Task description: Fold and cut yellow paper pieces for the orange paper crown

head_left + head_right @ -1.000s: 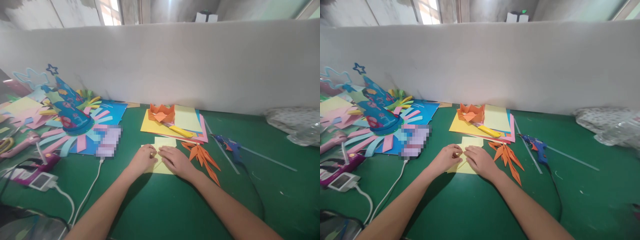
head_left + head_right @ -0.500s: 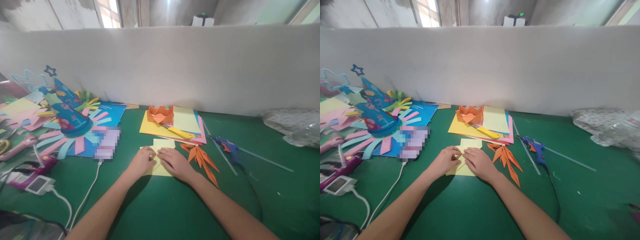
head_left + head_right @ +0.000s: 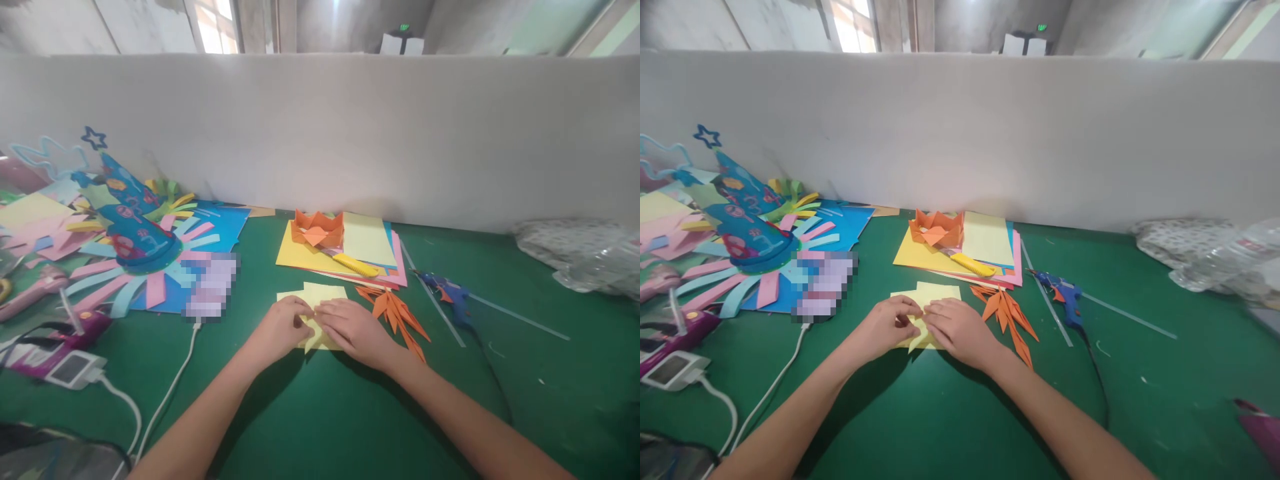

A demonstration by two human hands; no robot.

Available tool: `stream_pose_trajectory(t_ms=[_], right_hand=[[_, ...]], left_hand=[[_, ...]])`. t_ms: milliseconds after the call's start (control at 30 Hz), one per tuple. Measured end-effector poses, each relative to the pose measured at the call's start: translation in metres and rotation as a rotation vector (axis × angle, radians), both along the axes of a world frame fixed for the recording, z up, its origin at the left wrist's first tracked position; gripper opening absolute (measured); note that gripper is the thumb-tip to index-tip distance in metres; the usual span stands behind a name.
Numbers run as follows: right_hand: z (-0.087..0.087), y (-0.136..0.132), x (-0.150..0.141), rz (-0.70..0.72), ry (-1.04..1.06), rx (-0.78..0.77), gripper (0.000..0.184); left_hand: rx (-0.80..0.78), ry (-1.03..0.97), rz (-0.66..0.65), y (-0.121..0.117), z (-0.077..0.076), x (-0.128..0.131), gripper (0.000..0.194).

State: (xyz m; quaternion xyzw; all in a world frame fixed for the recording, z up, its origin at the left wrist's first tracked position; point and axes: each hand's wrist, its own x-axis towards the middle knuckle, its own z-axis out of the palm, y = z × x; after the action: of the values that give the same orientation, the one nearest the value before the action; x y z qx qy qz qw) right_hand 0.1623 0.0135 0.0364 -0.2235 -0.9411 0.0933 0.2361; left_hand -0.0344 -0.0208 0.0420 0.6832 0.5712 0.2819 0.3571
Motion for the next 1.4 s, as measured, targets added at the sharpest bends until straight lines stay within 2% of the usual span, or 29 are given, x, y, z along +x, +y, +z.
stream_pose_trajectory(t_ms=[100,267,533,867,1000,1167,1400], right_hand=[[0.001,-0.007,0.007,0.02,-0.04,-0.007,0.028],[-0.013,-0.014,0.014,0.019,-0.078,-0.014,0.028],[-0.016,-0.015,0.014,0.014,-0.055,-0.033,0.03],[-0.019,-0.014,0.017,0.035,-0.097,-0.083,0.033],[-0.019,-0.013,0.017,0.041,-0.1,-0.094,0.033],[-0.017,-0.013,0.017,0.049,-0.102,-0.094,0.032],[-0.017,-0.013,0.018,0.054,-0.099,-0.107,0.033]], left_hand=[[-0.019,-0.028,0.016,-0.009,-0.006,0.004,0.02],[-0.032,-0.002,0.027,-0.017,-0.014,0.011,0.019],[0.008,0.091,0.002,-0.023,-0.007,0.013,0.015],[0.12,0.249,-0.033,-0.031,-0.01,0.017,0.015],[0.137,0.298,-0.098,-0.03,-0.006,0.015,0.015],[0.147,0.349,-0.147,-0.021,-0.004,0.008,0.007],[0.185,0.338,-0.201,-0.009,-0.006,-0.007,0.029]])
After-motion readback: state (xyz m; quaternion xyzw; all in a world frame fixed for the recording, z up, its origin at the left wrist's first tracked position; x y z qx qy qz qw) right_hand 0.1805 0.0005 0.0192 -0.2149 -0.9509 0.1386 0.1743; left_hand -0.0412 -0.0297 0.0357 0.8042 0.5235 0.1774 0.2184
